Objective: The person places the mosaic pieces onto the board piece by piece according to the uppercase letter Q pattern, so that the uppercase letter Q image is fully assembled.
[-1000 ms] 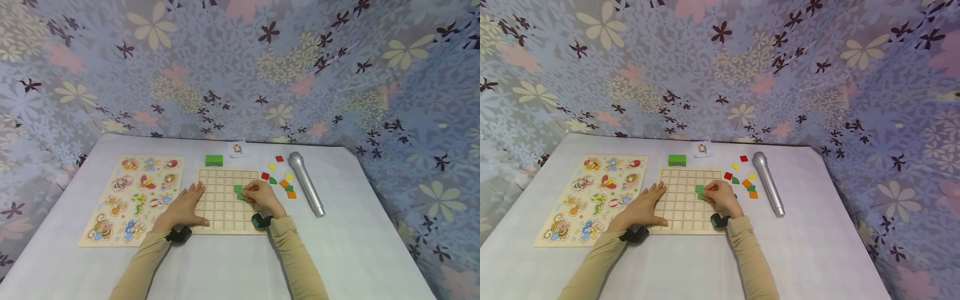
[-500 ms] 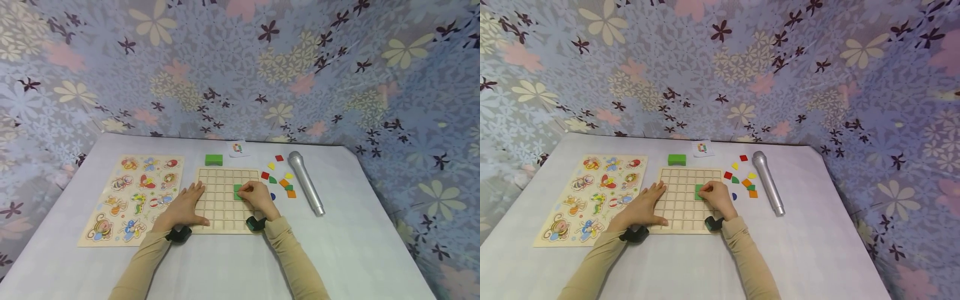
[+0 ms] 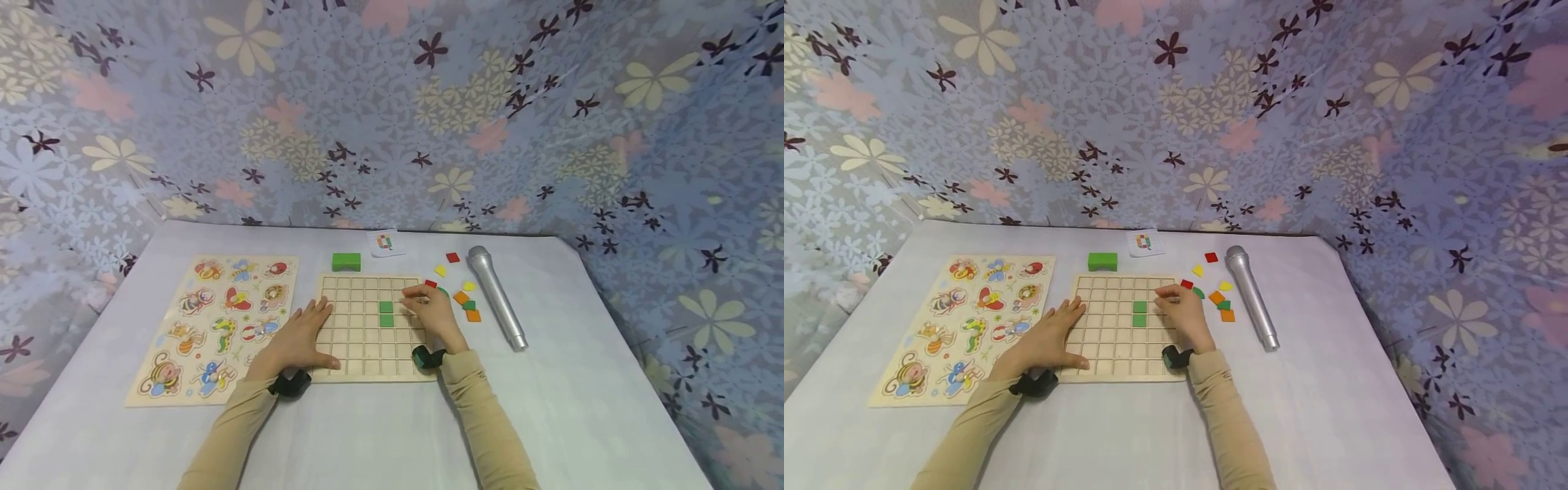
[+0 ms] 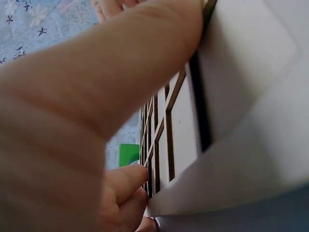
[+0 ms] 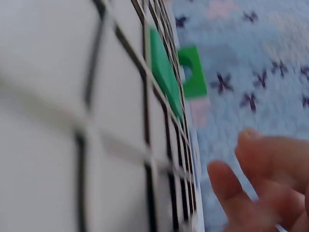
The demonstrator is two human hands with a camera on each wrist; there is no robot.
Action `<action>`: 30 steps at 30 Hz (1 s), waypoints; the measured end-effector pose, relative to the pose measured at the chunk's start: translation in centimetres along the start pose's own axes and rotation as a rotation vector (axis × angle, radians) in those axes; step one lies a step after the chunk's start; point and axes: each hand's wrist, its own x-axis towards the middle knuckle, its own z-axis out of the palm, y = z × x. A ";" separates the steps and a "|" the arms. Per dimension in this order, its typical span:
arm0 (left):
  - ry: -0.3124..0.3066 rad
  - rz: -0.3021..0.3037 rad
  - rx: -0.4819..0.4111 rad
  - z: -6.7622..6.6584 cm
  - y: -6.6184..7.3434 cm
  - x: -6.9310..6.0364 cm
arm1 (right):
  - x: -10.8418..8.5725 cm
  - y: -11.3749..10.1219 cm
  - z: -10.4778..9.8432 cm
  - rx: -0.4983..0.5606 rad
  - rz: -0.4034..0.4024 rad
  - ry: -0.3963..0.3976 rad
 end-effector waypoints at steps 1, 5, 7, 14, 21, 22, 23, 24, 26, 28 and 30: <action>-0.004 0.000 -0.004 0.0 0.0 0.0 | 0.1 0.3 -0.5 0.006 0.018 0.037; -0.017 0.004 0.005 -0.1 0.2 -0.1 | 0.3 1.6 -2.3 0.016 0.089 0.158; -0.018 0.006 0.011 -0.2 0.2 -0.1 | 0.5 2.2 -3.0 0.014 0.121 0.182; -0.007 0.015 0.014 -0.1 0.1 -0.1 | 0.7 3.5 -3.5 0.009 0.168 0.173; -0.006 -0.002 0.011 0.0 0.2 -0.1 | 0.8 3.9 -3.4 -0.060 0.125 0.213; -0.005 -0.002 0.010 0.0 0.1 -0.1 | 0.9 3.9 -3.3 -0.063 0.118 0.219; -0.005 -0.003 0.007 0.0 0.1 -0.1 | 0.9 3.8 -3.3 -0.068 0.114 0.225; -0.005 -0.002 0.005 0.0 0.1 -0.1 | 0.9 3.8 -3.3 -0.073 0.112 0.231; -0.002 0.003 0.010 0.0 0.1 -0.1 | 0.9 3.8 -3.3 -0.068 0.114 0.243; -0.001 0.003 0.014 0.0 0.1 0.0 | 0.9 3.8 -3.3 -0.065 0.125 0.249; 0.001 -0.001 0.012 0.1 0.1 0.0 | 0.9 3.8 -3.3 -0.074 0.132 0.248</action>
